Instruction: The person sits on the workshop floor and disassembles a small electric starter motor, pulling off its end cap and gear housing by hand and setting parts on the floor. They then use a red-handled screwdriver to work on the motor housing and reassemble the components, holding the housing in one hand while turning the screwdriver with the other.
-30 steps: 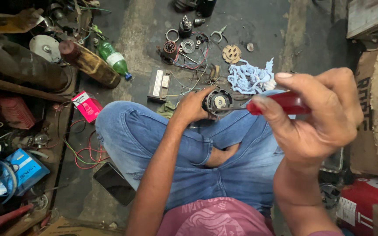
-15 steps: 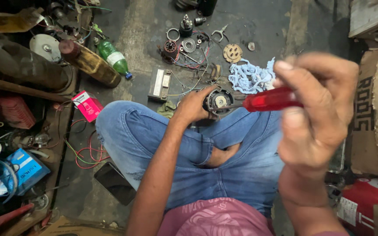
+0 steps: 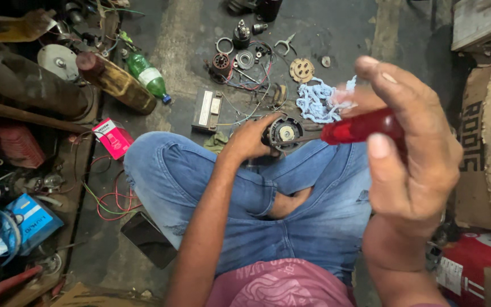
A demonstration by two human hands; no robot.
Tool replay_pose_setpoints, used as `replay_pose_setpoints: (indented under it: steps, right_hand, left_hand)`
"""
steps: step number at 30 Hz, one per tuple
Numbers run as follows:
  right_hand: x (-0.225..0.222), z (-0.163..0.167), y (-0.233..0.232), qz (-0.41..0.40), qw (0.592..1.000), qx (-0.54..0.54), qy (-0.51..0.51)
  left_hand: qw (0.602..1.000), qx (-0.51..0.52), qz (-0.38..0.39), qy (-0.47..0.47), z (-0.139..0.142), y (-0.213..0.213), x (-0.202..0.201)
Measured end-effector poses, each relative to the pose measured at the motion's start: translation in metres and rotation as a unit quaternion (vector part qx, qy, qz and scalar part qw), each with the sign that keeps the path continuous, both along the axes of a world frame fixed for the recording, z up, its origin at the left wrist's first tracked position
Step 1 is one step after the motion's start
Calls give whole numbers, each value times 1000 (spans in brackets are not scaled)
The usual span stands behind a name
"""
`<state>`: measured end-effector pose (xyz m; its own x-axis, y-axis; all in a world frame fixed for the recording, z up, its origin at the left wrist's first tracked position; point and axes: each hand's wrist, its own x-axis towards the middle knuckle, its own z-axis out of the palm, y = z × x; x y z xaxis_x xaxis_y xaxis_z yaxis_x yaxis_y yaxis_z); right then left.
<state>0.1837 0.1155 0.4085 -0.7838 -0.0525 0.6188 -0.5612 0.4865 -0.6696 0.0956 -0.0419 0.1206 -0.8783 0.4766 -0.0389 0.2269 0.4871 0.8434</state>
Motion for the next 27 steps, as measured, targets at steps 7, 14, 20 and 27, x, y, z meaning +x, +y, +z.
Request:
replay_pose_setpoints:
  steps: [7,14,20,27]
  right_hand:
    - [-15,-1,8,-36,988,138,51]
    - [-13,-28,16,96,970,-177,-135]
    - [-28,-77,34,117,909,-238,-321]
    - [-17,-111,28,148,926,-211,-277]
  left_hand:
    - [999,35,4,4,-1,1,-3]
    - [999,18,8,-25,5,1,-5]
    - [999,-4,18,-26,15,0,-5]
    - [998,-10,12,-55,34,0,-4]
